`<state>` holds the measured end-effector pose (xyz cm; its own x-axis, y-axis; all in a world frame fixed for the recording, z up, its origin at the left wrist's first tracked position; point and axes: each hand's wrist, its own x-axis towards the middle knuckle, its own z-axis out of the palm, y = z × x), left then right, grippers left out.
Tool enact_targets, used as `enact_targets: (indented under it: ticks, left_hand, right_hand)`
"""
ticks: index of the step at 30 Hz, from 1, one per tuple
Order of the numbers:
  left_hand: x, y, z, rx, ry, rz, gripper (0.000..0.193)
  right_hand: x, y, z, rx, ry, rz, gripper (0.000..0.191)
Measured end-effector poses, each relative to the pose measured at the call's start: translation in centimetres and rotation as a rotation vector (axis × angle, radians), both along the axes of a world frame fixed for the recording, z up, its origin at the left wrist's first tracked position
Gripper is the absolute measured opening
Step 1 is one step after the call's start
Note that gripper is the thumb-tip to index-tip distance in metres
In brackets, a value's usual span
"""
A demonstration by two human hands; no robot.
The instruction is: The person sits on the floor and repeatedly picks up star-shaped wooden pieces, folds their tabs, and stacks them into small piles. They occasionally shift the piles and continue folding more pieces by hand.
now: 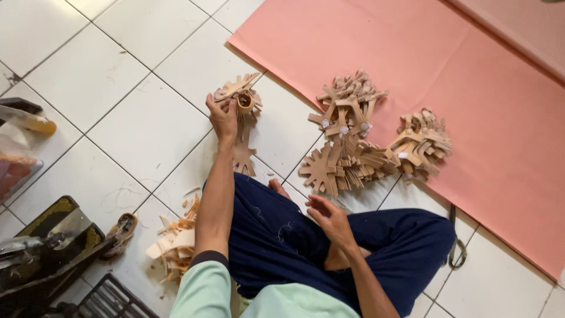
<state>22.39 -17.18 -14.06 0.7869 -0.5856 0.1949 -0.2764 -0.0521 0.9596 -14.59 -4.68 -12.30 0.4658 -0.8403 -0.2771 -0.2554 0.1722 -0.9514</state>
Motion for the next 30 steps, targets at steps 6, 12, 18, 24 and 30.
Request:
enact_targets:
  ticks: [6,12,18,24,30]
  left_hand:
    - [-0.8,0.8,0.1,-0.082,-0.116,0.145,0.048]
    - [-0.4,1.5,-1.1,0.009,-0.064,0.240,0.034]
    - [-1.4,1.6,-1.7,-0.059,-0.174,0.159,0.030]
    - [-3.3,1.7,-0.8,0.014,-0.433,0.048,0.035]
    - [-8.4,3.5,-1.0,0.061,-0.588,-0.251,0.028]
  right_hand:
    - [0.8,0.8,14.8,-0.703,-0.358,-0.070,0.044]
    - [2.4,2.6,24.6,-1.152,-0.868,-0.072,0.054]
    - [1.9,2.6,27.8,-1.203,-0.934,-0.190,0.066]
    - [-0.1,4.6,22.6,-1.130,-0.864,-0.198,0.078]
    - [1.6,-2.5,6.7,-0.288,-0.133,-0.072,0.086]
